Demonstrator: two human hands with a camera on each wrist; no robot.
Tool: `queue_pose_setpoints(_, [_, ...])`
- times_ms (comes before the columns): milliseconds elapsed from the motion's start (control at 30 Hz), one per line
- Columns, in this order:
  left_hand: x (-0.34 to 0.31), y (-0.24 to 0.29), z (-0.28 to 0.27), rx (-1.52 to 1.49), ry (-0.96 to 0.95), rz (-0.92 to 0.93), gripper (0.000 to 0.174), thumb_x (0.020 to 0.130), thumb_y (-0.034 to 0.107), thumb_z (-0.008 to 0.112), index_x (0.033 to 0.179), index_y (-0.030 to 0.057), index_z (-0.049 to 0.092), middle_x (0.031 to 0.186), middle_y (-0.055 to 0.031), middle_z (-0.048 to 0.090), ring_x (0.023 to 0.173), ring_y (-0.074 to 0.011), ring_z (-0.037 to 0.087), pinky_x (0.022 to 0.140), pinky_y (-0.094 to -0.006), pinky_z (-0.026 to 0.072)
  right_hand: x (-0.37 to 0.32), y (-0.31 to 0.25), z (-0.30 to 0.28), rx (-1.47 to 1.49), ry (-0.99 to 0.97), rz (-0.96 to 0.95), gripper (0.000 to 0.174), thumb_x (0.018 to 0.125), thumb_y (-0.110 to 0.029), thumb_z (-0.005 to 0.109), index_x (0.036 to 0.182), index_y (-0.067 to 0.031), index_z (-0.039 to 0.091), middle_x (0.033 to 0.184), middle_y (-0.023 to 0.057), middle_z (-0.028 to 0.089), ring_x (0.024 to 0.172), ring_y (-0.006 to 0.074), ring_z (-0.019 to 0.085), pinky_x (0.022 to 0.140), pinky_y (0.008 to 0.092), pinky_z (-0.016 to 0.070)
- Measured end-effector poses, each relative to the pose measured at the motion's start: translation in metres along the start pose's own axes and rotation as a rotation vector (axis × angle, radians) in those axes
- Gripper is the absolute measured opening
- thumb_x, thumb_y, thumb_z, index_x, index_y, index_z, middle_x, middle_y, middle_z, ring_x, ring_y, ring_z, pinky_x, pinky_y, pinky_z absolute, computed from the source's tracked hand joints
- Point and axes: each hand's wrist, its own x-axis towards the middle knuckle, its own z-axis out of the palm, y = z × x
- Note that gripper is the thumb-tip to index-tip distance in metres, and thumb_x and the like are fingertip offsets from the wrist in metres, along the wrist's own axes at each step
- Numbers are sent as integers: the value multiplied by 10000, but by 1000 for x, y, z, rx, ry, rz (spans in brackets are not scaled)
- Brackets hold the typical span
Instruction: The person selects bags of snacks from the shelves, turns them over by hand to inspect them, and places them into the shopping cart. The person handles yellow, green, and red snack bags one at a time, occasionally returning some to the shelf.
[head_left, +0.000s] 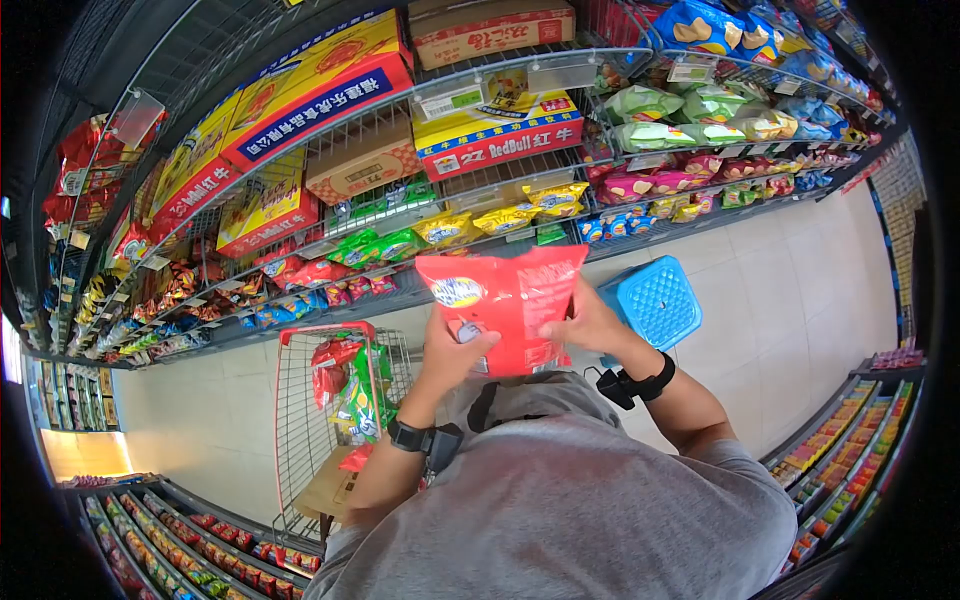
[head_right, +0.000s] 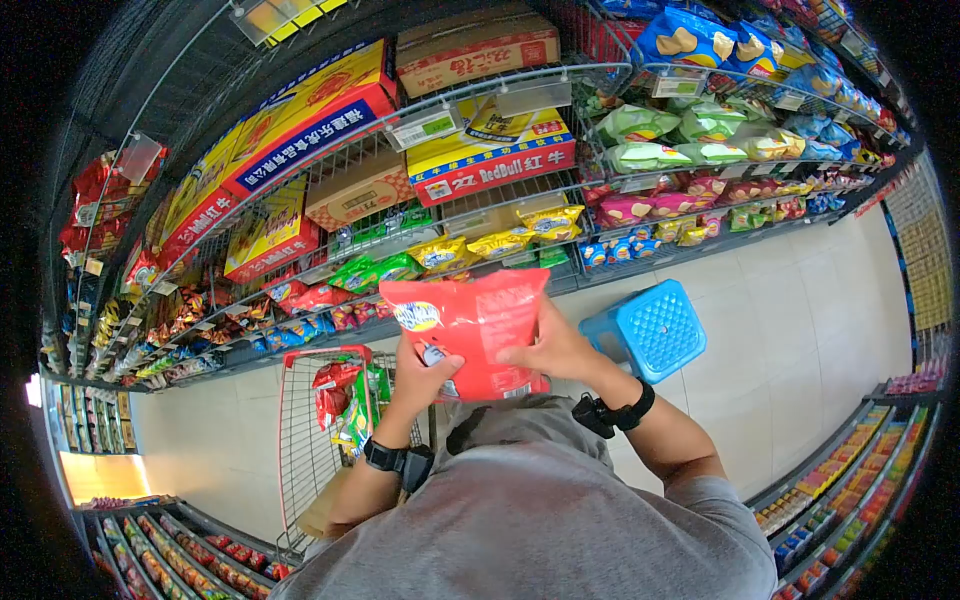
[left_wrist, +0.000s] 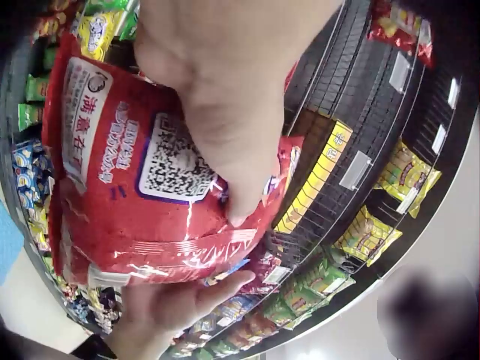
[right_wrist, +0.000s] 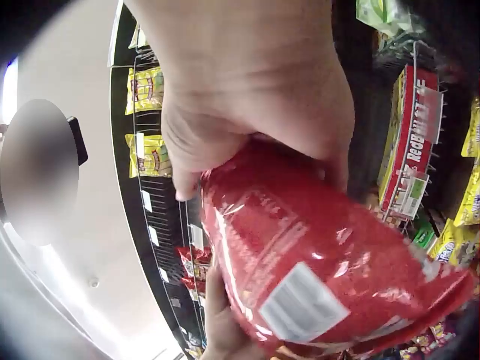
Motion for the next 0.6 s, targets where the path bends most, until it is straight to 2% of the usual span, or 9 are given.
queue_pose_setpoints(33, [0,0,-1,9,41,-33,556,750,72,772,1194,17,442,1073,-56,589,967,-112,583,842,-295,495,1,1,1,-41,-26,-21,785,783,-174,777,1392,-25,304,1310,91,489,1190,157,485,1008,355,409])
queue_pose_setpoints(67, [0,1,2,26,118,41,514,806,103,729,1222,12,441,1100,-70,588,979,-113,579,841,-291,489,2,3,3,-82,-51,-40,815,785,-184,777,1409,-28,276,1332,93,469,1211,162,468,1024,360,395])
queue_pose_setpoints(167, [12,9,7,-203,117,50,500,858,138,681,1267,13,423,1123,-76,592,992,-126,579,864,-292,478,2,14,13,56,-36,101,740,807,-176,755,1384,-15,320,1294,97,509,1177,163,503,998,352,425])
queue_pose_setpoints(200, [16,-2,2,-210,81,2,533,895,152,635,1337,15,371,1199,-89,564,1055,-152,561,909,-303,464,3,17,14,126,-16,165,719,820,-182,743,1383,-16,327,1285,96,521,1163,163,518,988,350,438])
queue_pose_setpoints(300, [13,-3,6,-234,68,-10,580,898,152,632,1376,22,330,1265,-97,523,1115,-169,536,937,-314,456,4,26,12,322,47,344,651,855,-194,710,1369,-19,352,1262,98,548,1118,165,563,949,346,479])
queue_pose_setpoints(333, [12,-4,5,-221,-26,-9,619,902,150,628,1406,28,290,1316,-110,482,1159,-176,510,955,-322,447,5,27,11,378,72,392,625,863,-193,701,1359,-21,362,1257,101,551,1100,167,578,931,344,495])
queue_pose_setpoints(400, [13,-4,6,-203,-28,-51,595,901,145,628,1392,27,314,1296,-108,501,1138,-170,525,942,-318,455,6,23,9,467,103,465,620,857,-207,705,1344,-15,373,1243,119,558,1097,183,588,912,344,508])
queue_pose_setpoints(600, [19,-3,6,-241,27,-142,513,895,152,637,1333,22,404,1203,-100,570,1037,-152,587,877,-303,492,4,28,10,569,45,511,679,869,-238,693,1383,-33,300,1292,114,519,1109,178,579,920,338,506])
